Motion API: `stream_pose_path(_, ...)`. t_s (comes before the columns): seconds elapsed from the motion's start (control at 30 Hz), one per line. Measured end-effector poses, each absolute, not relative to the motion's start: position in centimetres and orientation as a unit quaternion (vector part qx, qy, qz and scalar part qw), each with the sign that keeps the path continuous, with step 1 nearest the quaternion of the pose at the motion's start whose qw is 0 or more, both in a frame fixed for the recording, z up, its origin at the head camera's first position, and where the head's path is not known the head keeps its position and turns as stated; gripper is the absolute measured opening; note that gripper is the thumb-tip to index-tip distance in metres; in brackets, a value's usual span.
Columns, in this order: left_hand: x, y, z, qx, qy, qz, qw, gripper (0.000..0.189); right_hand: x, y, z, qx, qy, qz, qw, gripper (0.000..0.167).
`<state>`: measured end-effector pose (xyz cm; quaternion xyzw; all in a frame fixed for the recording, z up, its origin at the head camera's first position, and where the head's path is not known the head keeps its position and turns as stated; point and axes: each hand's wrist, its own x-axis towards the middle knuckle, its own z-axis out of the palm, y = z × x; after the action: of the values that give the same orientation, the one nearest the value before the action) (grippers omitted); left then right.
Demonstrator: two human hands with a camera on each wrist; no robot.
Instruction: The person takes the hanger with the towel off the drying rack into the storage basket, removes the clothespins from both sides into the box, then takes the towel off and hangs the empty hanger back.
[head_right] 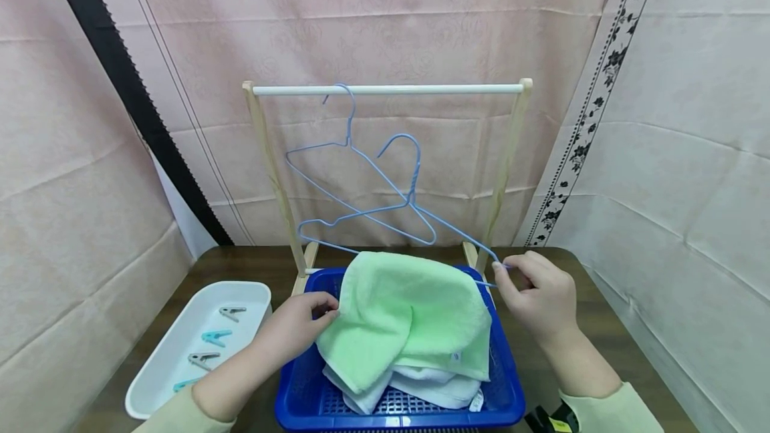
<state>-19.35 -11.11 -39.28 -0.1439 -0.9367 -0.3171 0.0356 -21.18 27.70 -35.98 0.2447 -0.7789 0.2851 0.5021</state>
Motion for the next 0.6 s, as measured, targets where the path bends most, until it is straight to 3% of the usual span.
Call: stream_pose_path(0.6,-19.41,-11.07,-40.19,-0.156,-0.944,-0.289,-0.001,0.005,-21.05,27.89,-36.04,0.228,-0.788,0.285,0.496,0.008)
